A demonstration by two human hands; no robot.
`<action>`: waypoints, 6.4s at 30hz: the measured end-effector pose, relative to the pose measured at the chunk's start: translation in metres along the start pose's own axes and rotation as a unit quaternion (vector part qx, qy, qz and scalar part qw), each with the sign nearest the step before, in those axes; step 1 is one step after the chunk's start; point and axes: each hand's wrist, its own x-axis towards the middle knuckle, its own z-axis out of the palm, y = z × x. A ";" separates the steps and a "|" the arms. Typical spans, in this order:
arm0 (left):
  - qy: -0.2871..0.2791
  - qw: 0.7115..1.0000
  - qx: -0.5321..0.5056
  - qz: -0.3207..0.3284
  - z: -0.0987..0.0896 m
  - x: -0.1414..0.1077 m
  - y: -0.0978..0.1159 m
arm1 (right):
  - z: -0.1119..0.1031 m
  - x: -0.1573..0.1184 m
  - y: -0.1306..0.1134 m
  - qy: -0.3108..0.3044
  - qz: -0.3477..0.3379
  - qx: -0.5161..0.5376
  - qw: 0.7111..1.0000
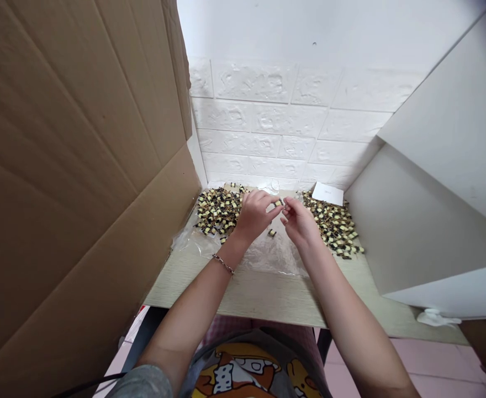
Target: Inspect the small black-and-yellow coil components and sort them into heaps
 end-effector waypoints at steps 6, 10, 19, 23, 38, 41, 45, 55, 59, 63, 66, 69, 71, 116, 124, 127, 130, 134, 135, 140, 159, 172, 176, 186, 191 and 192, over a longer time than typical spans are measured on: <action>0.000 1.000 -0.024 0.009 -0.001 0.000 0.001 | -0.003 0.000 -0.003 -0.034 0.023 -0.007 0.999; 0.007 1.000 -0.021 0.018 -0.001 0.000 0.002 | -0.005 0.004 -0.002 -0.028 -0.053 -0.063 0.996; 0.003 0.999 -0.023 0.032 -0.002 0.000 0.003 | -0.010 0.008 -0.004 -0.038 -0.187 -0.156 0.969; -0.018 0.999 -0.025 0.031 -0.002 0.000 0.001 | -0.012 0.008 -0.006 -0.038 -0.211 -0.210 0.954; -0.132 0.991 0.015 0.019 0.000 0.000 -0.005 | -0.012 0.005 0.001 0.022 -0.375 -0.436 0.818; -0.156 0.988 0.019 0.001 0.000 0.001 -0.007 | -0.011 0.003 0.004 0.024 -0.437 -0.513 0.739; -0.182 0.983 0.022 -0.017 -0.001 0.003 -0.011 | -0.011 0.002 0.006 -0.002 -0.461 -0.565 0.684; -0.151 0.988 0.013 -0.029 -0.003 0.004 -0.011 | -0.010 -0.003 0.004 -0.030 -0.488 -0.559 0.670; -0.087 0.996 0.030 -0.003 -0.001 0.002 -0.008 | -0.011 -0.004 -0.004 0.023 -0.477 -0.491 0.728; -0.035 0.999 0.034 0.023 -0.002 0.000 -0.004 | -0.014 0.001 -0.007 0.028 -0.422 -0.378 0.824; -0.008 0.999 0.035 0.033 -0.003 -0.001 -0.002 | -0.014 0.005 -0.006 0.009 -0.338 -0.290 0.895; 0.004 0.999 0.035 0.037 -0.003 0.000 -0.001 | -0.013 0.008 -0.004 -0.002 -0.283 -0.225 0.932; 0.003 0.999 0.036 0.031 -0.003 0.000 -0.001 | -0.013 0.009 -0.003 -0.004 -0.263 -0.205 0.943; 0.019 0.999 0.027 0.021 -0.003 0.000 0.001 | -0.014 0.003 -0.004 -0.041 -0.388 -0.311 0.866; 0.014 0.999 0.048 0.021 -0.002 -0.001 -0.002 | -0.018 0.006 -0.008 0.032 -0.380 -0.251 0.889; 0.014 0.999 0.047 0.001 -0.002 -0.001 -0.002 | -0.016 0.006 -0.009 0.025 -0.351 -0.221 0.909; 0.019 0.998 0.050 -0.013 -0.002 -0.002 -0.001 | -0.015 0.006 -0.009 -0.008 -0.317 -0.233 0.919; 0.025 0.998 0.051 -0.020 -0.002 -0.002 -0.001 | -0.014 0.006 -0.008 -0.051 -0.269 -0.243 0.930; 0.024 0.998 0.051 -0.020 -0.002 -0.001 -0.001 | -0.013 0.006 -0.008 -0.051 -0.266 -0.242 0.932; 0.019 0.998 0.050 -0.022 -0.001 -0.001 -0.001 | -0.014 0.007 -0.008 -0.041 -0.276 -0.250 0.927; 0.010 0.998 0.033 -0.046 0.003 -0.003 -0.002 | -0.011 0.004 -0.007 -0.031 -0.288 -0.286 0.913; 0.002 0.999 0.042 -0.022 0.003 -0.003 -0.001 | -0.011 0.006 -0.010 -0.042 -0.225 -0.311 0.922; -0.013 0.998 0.045 -0.033 0.002 -0.003 0.000 | -0.013 0.009 -0.008 -0.049 -0.217 -0.299 0.928; -0.012 0.999 0.043 -0.029 0.001 -0.003 0.001 | -0.016 0.014 -0.007 -0.086 -0.212 -0.252 0.940; -0.002 0.999 0.041 -0.025 0.002 -0.003 0.000 | -0.018 0.015 -0.007 -0.087 -0.212 -0.260 0.938; -0.004 0.999 0.043 -0.027 0.002 -0.003 0.000 | -0.018 0.015 -0.007 -0.084 -0.212 -0.265 0.937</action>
